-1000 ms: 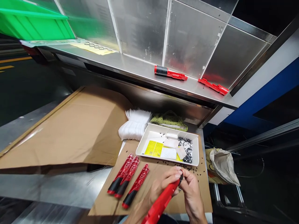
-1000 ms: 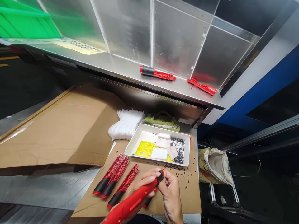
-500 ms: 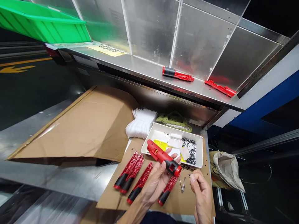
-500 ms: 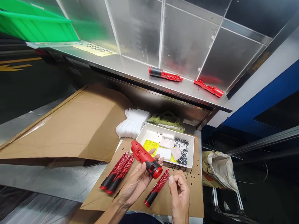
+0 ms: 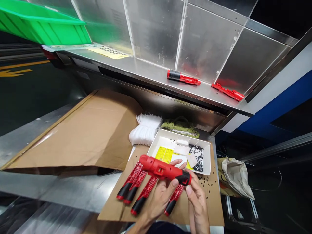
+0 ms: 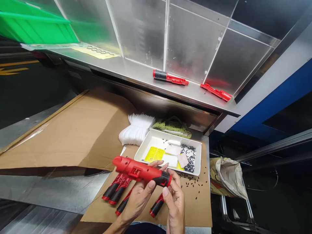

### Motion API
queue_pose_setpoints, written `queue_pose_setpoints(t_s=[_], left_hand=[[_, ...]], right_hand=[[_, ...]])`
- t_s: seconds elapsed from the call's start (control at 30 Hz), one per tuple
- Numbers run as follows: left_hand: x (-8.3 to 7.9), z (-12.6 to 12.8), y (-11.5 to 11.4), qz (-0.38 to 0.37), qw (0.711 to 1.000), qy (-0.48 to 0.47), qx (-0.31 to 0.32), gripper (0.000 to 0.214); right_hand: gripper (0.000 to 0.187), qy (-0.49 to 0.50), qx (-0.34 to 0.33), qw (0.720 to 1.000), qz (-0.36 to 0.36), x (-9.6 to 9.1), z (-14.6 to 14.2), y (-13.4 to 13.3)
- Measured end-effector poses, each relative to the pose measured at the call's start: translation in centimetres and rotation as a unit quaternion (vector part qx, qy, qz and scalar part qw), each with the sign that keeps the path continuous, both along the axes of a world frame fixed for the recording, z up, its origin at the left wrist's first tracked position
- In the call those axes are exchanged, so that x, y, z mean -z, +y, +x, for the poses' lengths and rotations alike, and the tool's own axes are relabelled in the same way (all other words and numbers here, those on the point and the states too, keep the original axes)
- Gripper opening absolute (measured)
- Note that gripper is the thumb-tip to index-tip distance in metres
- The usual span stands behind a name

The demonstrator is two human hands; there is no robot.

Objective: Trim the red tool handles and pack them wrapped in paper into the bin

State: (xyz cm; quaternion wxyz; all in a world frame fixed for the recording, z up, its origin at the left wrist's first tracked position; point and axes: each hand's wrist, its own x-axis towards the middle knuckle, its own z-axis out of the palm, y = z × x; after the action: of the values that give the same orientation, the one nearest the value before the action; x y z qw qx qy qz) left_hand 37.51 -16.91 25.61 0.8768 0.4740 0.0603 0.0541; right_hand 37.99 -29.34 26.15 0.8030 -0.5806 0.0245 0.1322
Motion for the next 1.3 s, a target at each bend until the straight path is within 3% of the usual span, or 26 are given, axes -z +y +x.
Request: queue_pose_setpoints(t_s=[0.07,0.17,0.43,0.7,0.83,0.93,1.0,1.03,1.13,1.2,1.3], left_hand=[[0.1,-0.2,-0.1,0.082,0.996,-0.015,0.016,0.062],[0.0,-0.5,-0.4,0.127,0.991,-0.021,0.038,0.059],[0.9,-0.7,-1.0,0.092,0.996,0.004,0.010,0.058],[-1.3,-0.3,-1.2,0.178,0.983,0.035,0.016,0.066],[-1.2,-0.3,-1.0,0.223,0.974,0.028,0.025,0.067],[0.0,0.0,0.0,0.229,0.973,0.036,-0.004,0.065],[0.6,0.3,0.9,0.225,0.972,0.059,-0.045,0.068],[0.7,0.6,1.4,0.219,0.970,0.071,-0.072,0.072],[0.0,1.7,2.8,0.171,0.971,0.082,-0.145,0.083],[-0.6,2.4,3.3,0.106,0.981,0.078,-0.143,0.088],[-0.7,3.0,3.4,-0.012,0.989,0.118,-0.088,0.091]], right_hand=[[0.044,0.056,-0.016,0.994,0.098,0.4,-0.2,0.4],[0.037,0.107,-0.032,0.977,0.180,0.8,-0.1,0.7],[0.039,0.107,0.049,0.977,0.177,-0.3,0.5,1.3],[0.030,0.200,0.009,0.928,0.315,1.3,1.4,1.6],[0.036,0.177,-0.024,0.936,0.304,2.2,1.7,1.5],[0.044,0.101,-0.072,0.968,0.220,3.0,2.3,0.3],[0.053,0.016,-0.099,0.994,0.049,3.9,3.7,-1.1],[0.055,-0.026,-0.094,0.993,-0.062,4.5,4.8,-1.8],[0.046,-0.087,-0.037,0.936,-0.338,6.5,9.1,-3.8],[0.035,-0.088,-0.028,0.902,-0.421,7.7,12.0,-4.4],[0.028,-0.102,-0.061,0.836,-0.535,9.0,14.8,-4.0]])
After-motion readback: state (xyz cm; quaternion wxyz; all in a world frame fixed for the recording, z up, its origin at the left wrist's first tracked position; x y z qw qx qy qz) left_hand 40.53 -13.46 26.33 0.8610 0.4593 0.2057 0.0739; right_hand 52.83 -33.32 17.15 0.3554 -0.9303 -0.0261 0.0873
